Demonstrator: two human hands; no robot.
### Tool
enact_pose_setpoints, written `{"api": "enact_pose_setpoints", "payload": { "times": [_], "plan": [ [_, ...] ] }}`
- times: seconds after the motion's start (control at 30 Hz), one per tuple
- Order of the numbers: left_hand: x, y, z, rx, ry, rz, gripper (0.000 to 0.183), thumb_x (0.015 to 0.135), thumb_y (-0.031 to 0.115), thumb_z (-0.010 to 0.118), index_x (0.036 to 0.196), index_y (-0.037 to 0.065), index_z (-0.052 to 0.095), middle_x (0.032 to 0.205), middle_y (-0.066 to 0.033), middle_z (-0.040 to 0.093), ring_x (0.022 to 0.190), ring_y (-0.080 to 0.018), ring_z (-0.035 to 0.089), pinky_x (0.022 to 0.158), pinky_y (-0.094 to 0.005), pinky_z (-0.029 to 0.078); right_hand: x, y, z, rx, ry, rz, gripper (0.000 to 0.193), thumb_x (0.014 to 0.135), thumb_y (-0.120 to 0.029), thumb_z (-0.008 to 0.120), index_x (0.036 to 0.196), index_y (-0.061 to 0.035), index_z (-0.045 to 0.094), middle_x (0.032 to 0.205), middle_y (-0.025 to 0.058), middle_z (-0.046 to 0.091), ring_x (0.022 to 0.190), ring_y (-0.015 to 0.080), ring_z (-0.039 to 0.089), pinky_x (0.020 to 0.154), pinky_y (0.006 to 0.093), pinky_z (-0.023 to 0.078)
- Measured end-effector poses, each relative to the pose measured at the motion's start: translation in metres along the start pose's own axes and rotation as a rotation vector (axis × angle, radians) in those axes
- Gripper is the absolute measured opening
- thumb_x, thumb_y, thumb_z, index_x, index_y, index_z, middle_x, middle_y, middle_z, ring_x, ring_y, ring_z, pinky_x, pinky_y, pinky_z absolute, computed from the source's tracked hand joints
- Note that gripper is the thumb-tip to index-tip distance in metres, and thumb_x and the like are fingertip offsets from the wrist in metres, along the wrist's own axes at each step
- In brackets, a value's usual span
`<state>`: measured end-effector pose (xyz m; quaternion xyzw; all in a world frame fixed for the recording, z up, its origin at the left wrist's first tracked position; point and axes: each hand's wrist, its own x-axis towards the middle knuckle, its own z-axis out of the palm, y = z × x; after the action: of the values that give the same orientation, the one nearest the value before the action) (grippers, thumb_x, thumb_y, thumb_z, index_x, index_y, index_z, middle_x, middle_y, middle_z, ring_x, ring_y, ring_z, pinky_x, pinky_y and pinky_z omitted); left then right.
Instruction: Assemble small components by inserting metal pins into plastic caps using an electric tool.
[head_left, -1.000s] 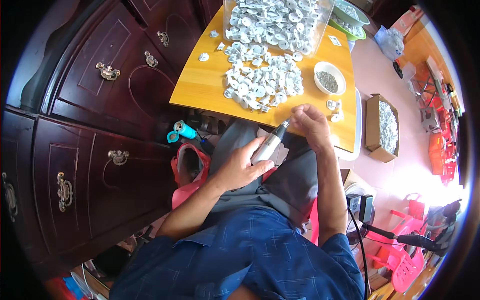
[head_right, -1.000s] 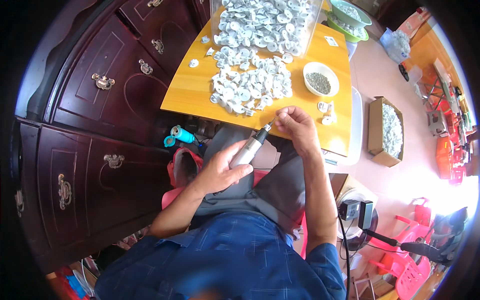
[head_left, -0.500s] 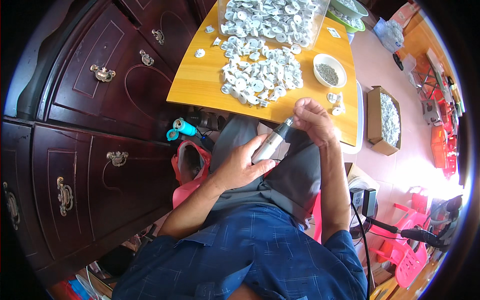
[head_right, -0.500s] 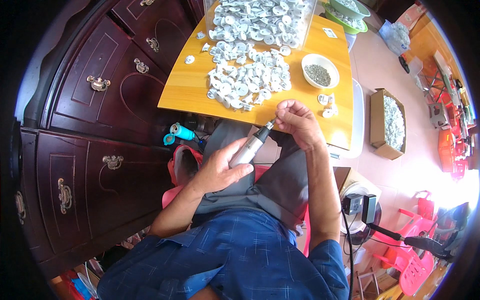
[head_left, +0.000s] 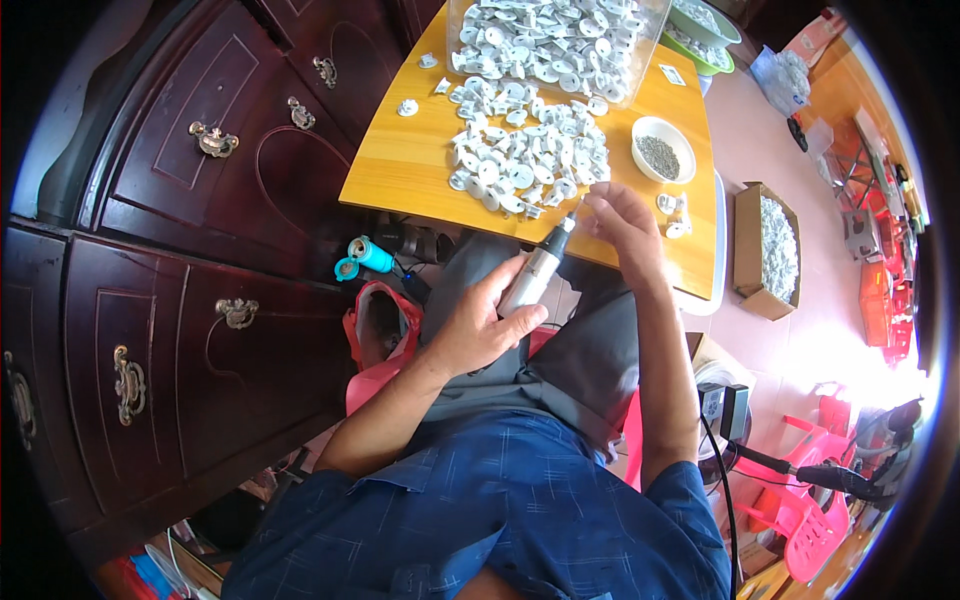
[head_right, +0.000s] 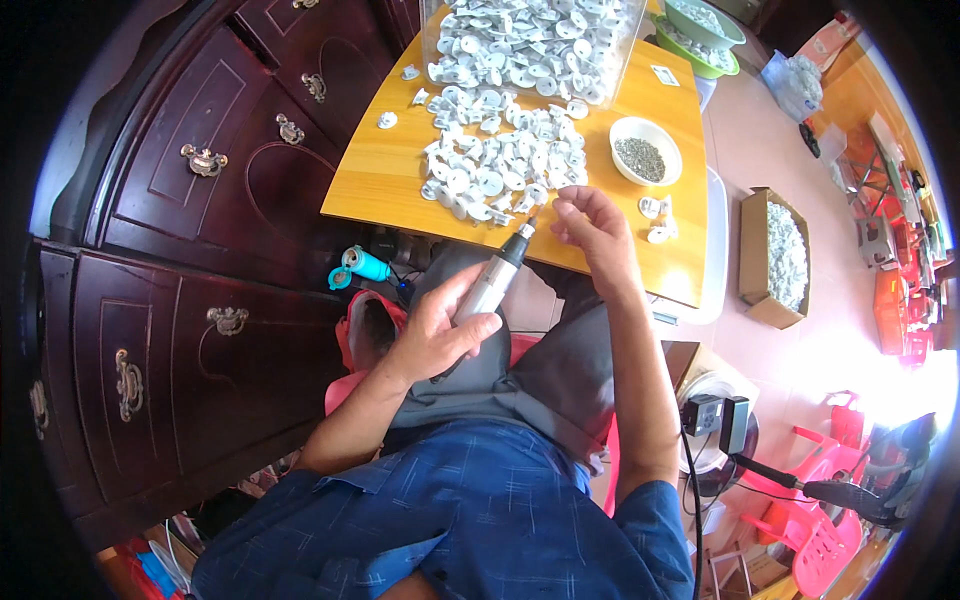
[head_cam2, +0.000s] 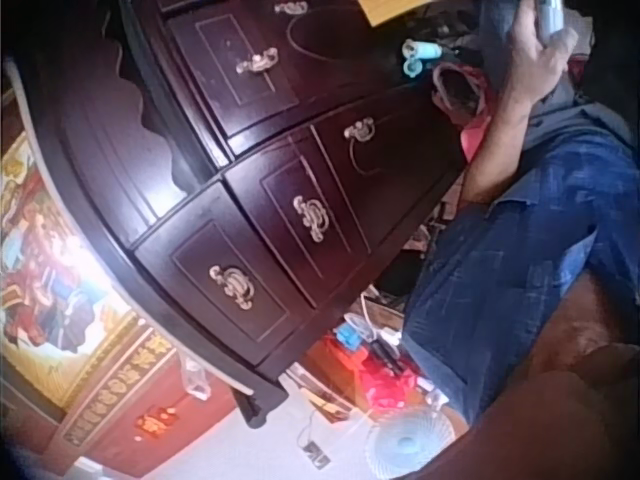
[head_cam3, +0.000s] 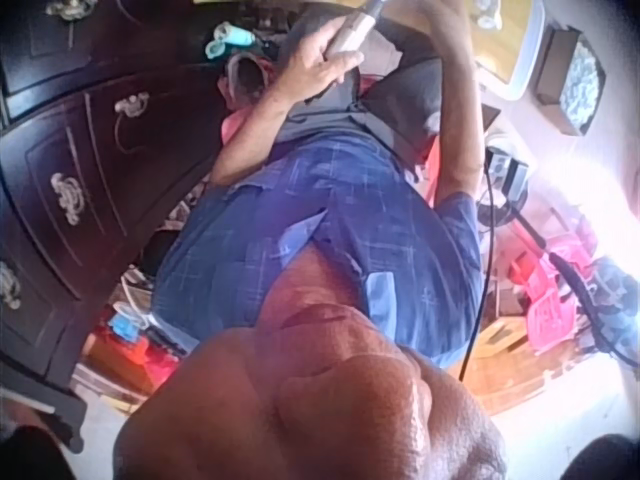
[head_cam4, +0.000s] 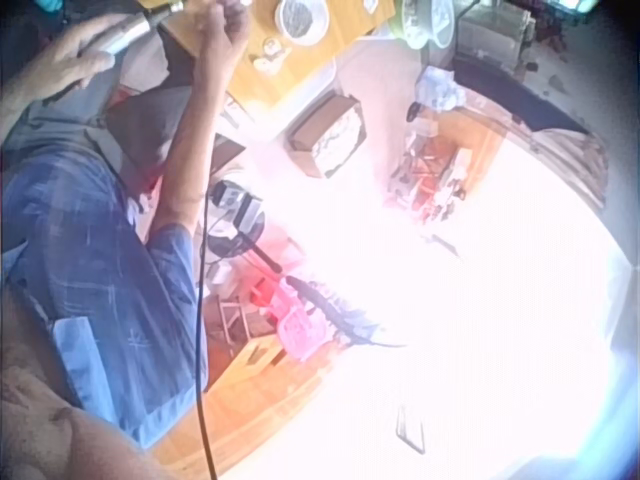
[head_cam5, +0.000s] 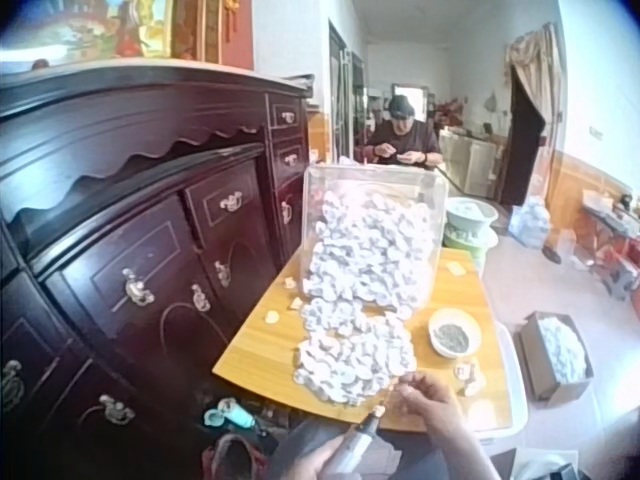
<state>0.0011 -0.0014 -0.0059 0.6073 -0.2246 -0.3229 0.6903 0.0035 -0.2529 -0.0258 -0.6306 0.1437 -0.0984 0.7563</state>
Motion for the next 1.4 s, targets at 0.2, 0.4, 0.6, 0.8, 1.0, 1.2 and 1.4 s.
{"api": "enact_pose_setpoints", "payload": {
  "times": [0.2, 0.4, 0.6, 0.8, 1.0, 1.2, 1.4],
  "plan": [
    [0.0, 0.002, -0.005, 0.031, 0.059, -0.018, 0.062, 0.095, 0.015, 0.067, 0.148, 0.002, 0.04, 0.097, -0.0007, 0.057, 0.064, -0.0036, 0.053, 0.054, -0.0206, 0.045, 0.023, 0.007, 0.024, -0.825, 0.12, -0.383, 0.023, 0.085, -0.013, 0.072, 0.106, -0.006, 0.067, 0.094, 0.0134, 0.067, 0.068, 0.0219, 0.067, 0.066, 0.0354, 0.054],
    [0.002, -0.002, -0.002, 0.083, 0.067, 0.028, 0.06, 0.094, 0.014, 0.068, 0.147, 0.003, 0.042, 0.096, -0.0005, 0.058, 0.061, -0.0032, 0.052, 0.053, -0.0198, 0.045, 0.029, 0.013, 0.025, -0.867, 0.21, -0.379, 0.015, 0.086, -0.014, 0.071, 0.095, -0.0041, 0.065, 0.086, 0.0136, 0.068, 0.068, 0.0271, 0.068, 0.065, 0.0377, 0.053],
    [0.0, -0.002, -0.002, 0.145, 0.062, -0.001, 0.055, 0.092, 0.02, 0.072, 0.136, -0.004, 0.05, 0.106, -0.0133, 0.067, 0.092, -0.0155, 0.064, 0.079, -0.031, 0.052, 0.018, 0.021, -0.001, -0.384, 0.147, -0.27, 0.013, 0.093, -0.013, 0.068, 0.1, -0.0041, 0.062, 0.084, 0.0023, 0.067, 0.064, 0.0096, 0.058, 0.058, 0.0265, 0.046],
    [-0.002, -0.004, -0.001, 0.165, 0.035, -0.008, 0.054, 0.092, 0.021, 0.072, 0.136, -0.002, 0.051, 0.107, -0.0152, 0.068, 0.093, -0.0174, 0.065, 0.081, -0.0324, 0.053, -0.007, 0.015, 0.006, -0.138, 0.119, -0.167, 0.011, 0.096, -0.009, 0.064, 0.106, -0.0054, 0.061, 0.097, -0.0027, 0.063, 0.076, 0.0013, 0.052, 0.062, 0.0173, 0.04],
    [0.0, -0.008, 0.001, 0.186, -0.028, -0.004, 0.062, 0.093, 0.016, 0.069, 0.147, 0.003, 0.041, 0.085, 0.0022, 0.058, 0.061, -0.0023, 0.051, 0.052, -0.0194, 0.044, -0.012, 0.028, 0.003, -0.058, 0.07, -0.137, 0.016, 0.095, -0.006, 0.065, 0.111, -0.0041, 0.063, 0.098, -0.0024, 0.064, 0.079, 0.0025, 0.055, 0.068, 0.018, 0.043],
    [0.0, -0.018, 0.001, 0.34, 0.02, 0.169, 0.062, 0.091, 0.014, 0.071, 0.145, 0.0, 0.044, 0.096, -0.0026, 0.062, 0.076, -0.0056, 0.058, 0.067, -0.0241, 0.05, -0.017, 0.023, 0.009, -0.09, 0.094, -0.07, 0.017, 0.094, -0.005, 0.067, 0.111, -0.0016, 0.066, 0.098, -0.0005, 0.067, 0.088, 0.0049, 0.061, 0.079, 0.0203, 0.05],
    [0.0, -0.011, 0.0, 0.319, 0.004, 0.094, 0.059, 0.091, 0.011, 0.069, 0.144, 0.0, 0.044, 0.094, -0.0028, 0.062, 0.074, -0.006, 0.057, 0.066, -0.0247, 0.049, -0.018, 0.024, 0.008, -0.104, 0.125, -0.039, 0.017, 0.093, -0.005, 0.068, 0.11, -0.0006, 0.068, 0.096, -0.0003, 0.069, 0.087, 0.0052, 0.063, 0.081, 0.0208, 0.051]
  ]
}}
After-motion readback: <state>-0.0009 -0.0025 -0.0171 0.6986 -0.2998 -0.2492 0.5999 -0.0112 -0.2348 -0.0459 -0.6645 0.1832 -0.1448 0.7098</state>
